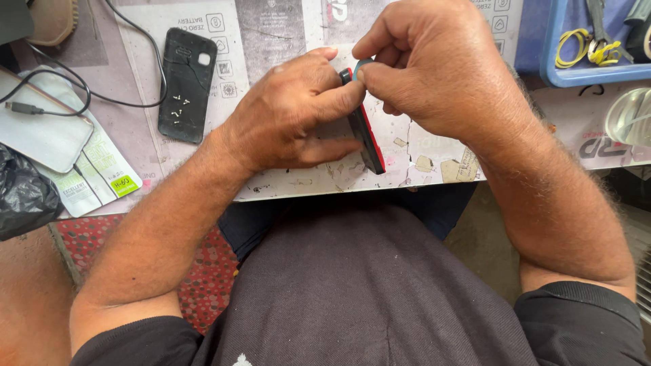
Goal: The person uses a green screwdriver to remove screws from the back of a red mobile phone, then uses a blue plastic pry tool to separate the back cover from the phone body. The person continues to pry around the edges to fully detach the back cover.
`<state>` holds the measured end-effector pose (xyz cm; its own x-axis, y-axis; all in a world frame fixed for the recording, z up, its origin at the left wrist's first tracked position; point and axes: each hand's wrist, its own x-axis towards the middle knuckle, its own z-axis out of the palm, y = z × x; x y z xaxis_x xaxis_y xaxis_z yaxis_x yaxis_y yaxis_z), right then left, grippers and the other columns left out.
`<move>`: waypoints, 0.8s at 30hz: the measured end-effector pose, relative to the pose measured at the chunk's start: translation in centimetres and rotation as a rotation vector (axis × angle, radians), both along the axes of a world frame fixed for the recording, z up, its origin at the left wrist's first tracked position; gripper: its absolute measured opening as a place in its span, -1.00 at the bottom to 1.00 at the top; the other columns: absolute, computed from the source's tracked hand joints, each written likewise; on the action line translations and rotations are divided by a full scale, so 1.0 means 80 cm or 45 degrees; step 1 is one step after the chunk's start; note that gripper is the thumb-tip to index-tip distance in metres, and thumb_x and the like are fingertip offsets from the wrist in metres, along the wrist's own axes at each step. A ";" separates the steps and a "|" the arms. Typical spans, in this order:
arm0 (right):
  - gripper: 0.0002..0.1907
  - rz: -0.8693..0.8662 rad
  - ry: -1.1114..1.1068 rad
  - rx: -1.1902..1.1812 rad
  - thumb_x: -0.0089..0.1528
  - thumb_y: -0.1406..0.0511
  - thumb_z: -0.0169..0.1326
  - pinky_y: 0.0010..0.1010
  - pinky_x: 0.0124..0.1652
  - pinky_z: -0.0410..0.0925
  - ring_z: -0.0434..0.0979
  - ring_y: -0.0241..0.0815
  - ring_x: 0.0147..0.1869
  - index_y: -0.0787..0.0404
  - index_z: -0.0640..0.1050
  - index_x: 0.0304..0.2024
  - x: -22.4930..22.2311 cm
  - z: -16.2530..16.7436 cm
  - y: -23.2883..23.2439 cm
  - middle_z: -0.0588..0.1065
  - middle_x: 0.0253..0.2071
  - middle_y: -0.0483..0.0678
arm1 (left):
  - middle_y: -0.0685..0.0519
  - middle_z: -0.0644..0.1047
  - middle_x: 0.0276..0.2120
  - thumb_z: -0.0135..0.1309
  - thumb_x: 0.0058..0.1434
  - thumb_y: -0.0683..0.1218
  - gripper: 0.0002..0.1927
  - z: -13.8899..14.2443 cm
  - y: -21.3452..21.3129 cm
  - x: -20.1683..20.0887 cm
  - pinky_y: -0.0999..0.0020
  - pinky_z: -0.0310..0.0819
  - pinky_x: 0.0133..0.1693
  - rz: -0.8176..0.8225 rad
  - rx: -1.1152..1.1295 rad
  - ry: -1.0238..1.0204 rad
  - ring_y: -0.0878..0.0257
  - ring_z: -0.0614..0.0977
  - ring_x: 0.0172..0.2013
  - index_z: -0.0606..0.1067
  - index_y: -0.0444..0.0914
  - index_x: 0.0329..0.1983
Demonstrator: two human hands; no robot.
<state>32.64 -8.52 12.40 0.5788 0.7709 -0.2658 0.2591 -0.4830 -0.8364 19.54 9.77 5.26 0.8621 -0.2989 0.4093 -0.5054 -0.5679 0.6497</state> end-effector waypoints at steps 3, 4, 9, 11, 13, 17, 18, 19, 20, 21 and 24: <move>-0.88 0.051 -0.050 -0.084 0.23 0.44 0.19 -0.56 -0.52 0.46 0.62 -0.37 -0.46 0.34 0.61 -0.17 0.006 0.007 0.008 0.58 -0.45 -0.07 | 0.03 0.44 -0.33 0.52 0.08 0.02 -0.33 -0.001 -0.002 0.000 -0.12 0.38 0.34 0.004 0.013 -0.016 0.08 0.56 -0.25 0.47 -0.27 0.17; -0.89 0.079 -0.073 -0.100 0.23 0.44 0.20 -0.56 -0.52 0.47 0.63 -0.37 -0.46 0.34 0.61 -0.18 0.008 0.008 0.010 0.58 -0.46 -0.06 | 0.05 0.45 -0.34 0.52 0.09 0.04 -0.34 -0.002 -0.003 0.000 -0.13 0.38 0.34 0.019 0.012 -0.006 0.11 0.57 -0.25 0.48 -0.26 0.16; -0.90 0.131 -0.106 -0.124 0.24 0.44 0.20 -0.54 -0.52 0.47 0.64 -0.35 -0.46 0.35 0.61 -0.20 0.010 0.011 0.015 0.58 -0.48 -0.03 | 0.11 0.47 -0.35 0.52 0.11 0.09 -0.36 -0.009 -0.007 -0.002 -0.13 0.37 0.35 0.043 0.006 0.033 0.20 0.60 -0.23 0.50 -0.23 0.16; -0.90 0.128 -0.109 -0.127 0.23 0.44 0.21 -0.54 -0.51 0.48 0.64 -0.36 -0.46 0.35 0.61 -0.19 0.008 0.013 0.016 0.59 -0.46 -0.04 | 0.09 0.48 -0.33 0.52 0.13 0.06 -0.36 -0.009 -0.005 -0.003 -0.10 0.38 0.36 0.035 -0.005 0.029 0.18 0.60 -0.22 0.49 -0.24 0.17; -0.89 0.108 -0.125 -0.120 0.23 0.45 0.20 -0.54 -0.50 0.48 0.64 -0.35 -0.45 0.35 0.61 -0.19 0.004 0.015 0.016 0.59 -0.46 -0.03 | 0.06 0.49 -0.30 0.51 0.14 0.03 -0.37 -0.009 -0.002 -0.003 -0.07 0.38 0.37 0.024 -0.025 0.013 0.14 0.60 -0.20 0.49 -0.25 0.18; -0.87 -0.001 -0.081 -0.134 0.19 0.46 0.15 -0.54 -0.52 0.43 0.59 -0.35 -0.48 0.35 0.59 -0.20 -0.007 0.017 0.018 0.57 -0.47 -0.05 | 0.01 0.50 -0.27 0.50 0.14 -0.04 -0.40 -0.009 0.004 -0.005 -0.05 0.37 0.37 0.004 -0.051 -0.010 0.06 0.61 -0.20 0.49 -0.27 0.18; -0.87 0.011 -0.090 -0.131 0.21 0.47 0.15 -0.54 -0.52 0.44 0.60 -0.35 -0.48 0.36 0.59 -0.18 -0.010 0.016 0.018 0.57 -0.46 -0.04 | 0.00 0.50 -0.28 0.49 0.14 -0.05 -0.40 -0.009 0.004 -0.006 -0.06 0.37 0.37 -0.002 -0.055 -0.013 0.04 0.60 -0.21 0.49 -0.28 0.17; -0.87 0.021 -0.103 -0.126 0.22 0.47 0.15 -0.53 -0.52 0.44 0.61 -0.35 -0.47 0.36 0.60 -0.17 -0.011 0.016 0.018 0.58 -0.45 -0.04 | 0.00 0.51 -0.28 0.49 0.13 -0.05 -0.41 -0.008 0.004 -0.006 -0.04 0.38 0.37 0.001 -0.066 -0.014 0.05 0.61 -0.20 0.50 -0.27 0.16; -0.87 0.029 -0.118 -0.119 0.23 0.47 0.15 -0.53 -0.51 0.44 0.61 -0.35 -0.46 0.36 0.60 -0.16 -0.012 0.016 0.019 0.59 -0.44 -0.04 | 0.00 0.52 -0.27 0.49 0.13 -0.06 -0.43 -0.008 0.004 -0.007 -0.03 0.38 0.36 0.003 -0.077 -0.016 0.05 0.61 -0.20 0.50 -0.26 0.15; -0.87 0.039 -0.143 -0.115 0.23 0.48 0.15 -0.53 -0.51 0.44 0.61 -0.35 -0.46 0.36 0.60 -0.16 -0.013 0.016 0.018 0.59 -0.44 -0.04 | 0.00 0.52 -0.27 0.48 0.12 -0.06 -0.44 -0.008 0.004 -0.007 -0.02 0.39 0.36 0.004 -0.090 -0.018 0.05 0.62 -0.19 0.51 -0.26 0.13; -0.88 0.051 -0.195 -0.117 0.23 0.48 0.15 -0.53 -0.51 0.44 0.61 -0.35 -0.46 0.36 0.60 -0.16 -0.017 0.016 0.018 0.59 -0.44 -0.03 | -0.02 0.51 -0.28 0.46 0.12 -0.10 -0.43 -0.005 0.006 -0.008 0.00 0.42 0.32 -0.019 -0.121 -0.032 0.03 0.60 -0.20 0.51 -0.29 0.17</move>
<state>31.31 -7.08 13.69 0.5874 0.7706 -0.2472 0.4007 -0.5423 -0.7385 18.94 10.27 4.82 0.8469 -0.2704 0.4579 -0.5301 -0.4968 0.6871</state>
